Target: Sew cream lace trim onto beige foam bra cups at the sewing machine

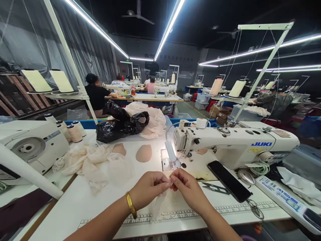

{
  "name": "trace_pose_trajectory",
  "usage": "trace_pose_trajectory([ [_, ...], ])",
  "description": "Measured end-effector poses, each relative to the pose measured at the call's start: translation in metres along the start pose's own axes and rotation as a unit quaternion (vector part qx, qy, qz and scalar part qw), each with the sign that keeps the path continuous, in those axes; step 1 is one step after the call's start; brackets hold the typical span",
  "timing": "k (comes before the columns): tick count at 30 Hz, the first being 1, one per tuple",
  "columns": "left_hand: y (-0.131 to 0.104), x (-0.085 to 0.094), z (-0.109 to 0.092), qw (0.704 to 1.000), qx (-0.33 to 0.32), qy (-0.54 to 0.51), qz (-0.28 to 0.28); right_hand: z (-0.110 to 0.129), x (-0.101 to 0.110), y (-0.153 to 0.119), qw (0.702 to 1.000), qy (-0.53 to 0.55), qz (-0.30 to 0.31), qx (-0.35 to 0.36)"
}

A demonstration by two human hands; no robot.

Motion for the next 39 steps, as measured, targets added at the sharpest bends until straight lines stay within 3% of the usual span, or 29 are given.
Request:
trace_pose_trajectory([
  [3, -0.005, 0.003, 0.007, 0.998, 0.005, -0.069, 0.002, 0.006, 0.001, 0.001, 1.000, 0.020, -0.009, 0.016],
  [7, -0.011, 0.019, 0.007, 0.993, -0.017, -0.016, -0.119, 0.017, -0.002, -0.004, 0.999, 0.039, 0.019, 0.025],
  [12, -0.007, 0.002, 0.011, 0.986, 0.006, -0.160, -0.040, 0.026, -0.008, -0.007, 0.999, 0.038, 0.019, 0.014],
  [15, -0.007, 0.001, 0.013, 0.981, 0.003, -0.179, -0.077, 0.026, -0.005, -0.006, 0.999, 0.019, -0.024, 0.016],
  [20, -0.020, 0.018, 0.019, 0.952, 0.051, -0.269, -0.140, 0.027, 0.013, -0.010, 0.995, 0.010, -0.098, 0.015],
  [24, -0.028, 0.018, 0.024, 0.925, 0.106, -0.356, -0.077, 0.040, 0.012, -0.014, 0.998, -0.017, -0.048, 0.027],
  [26, -0.028, 0.015, 0.025, 0.938, 0.100, -0.329, -0.045, 0.048, 0.005, -0.015, 0.999, -0.033, 0.001, 0.034],
  [30, -0.022, 0.009, 0.026, 0.989, 0.045, -0.135, -0.045, 0.059, -0.004, -0.018, 0.996, -0.047, 0.053, 0.051],
  [33, -0.023, 0.003, 0.016, 0.998, -0.041, -0.036, -0.028, 0.062, -0.005, -0.024, 0.995, -0.034, 0.078, 0.043],
  [35, -0.028, -0.002, 0.010, 0.997, -0.073, -0.039, 0.010, 0.060, -0.004, -0.029, 0.995, -0.015, 0.095, 0.030],
  [39, -0.033, 0.004, 0.011, 0.996, -0.003, -0.070, 0.051, 0.040, 0.000, -0.029, 0.996, 0.034, 0.073, -0.024],
])
Point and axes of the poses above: each hand's wrist, its own y-axis towards the middle knuckle, its own x-axis out of the back of the hand, z = x × y, the point moved 5 cm from there along y, towards the middle knuckle, and after that the axes turned 5 degrees about -y, right-handed, at the moved point
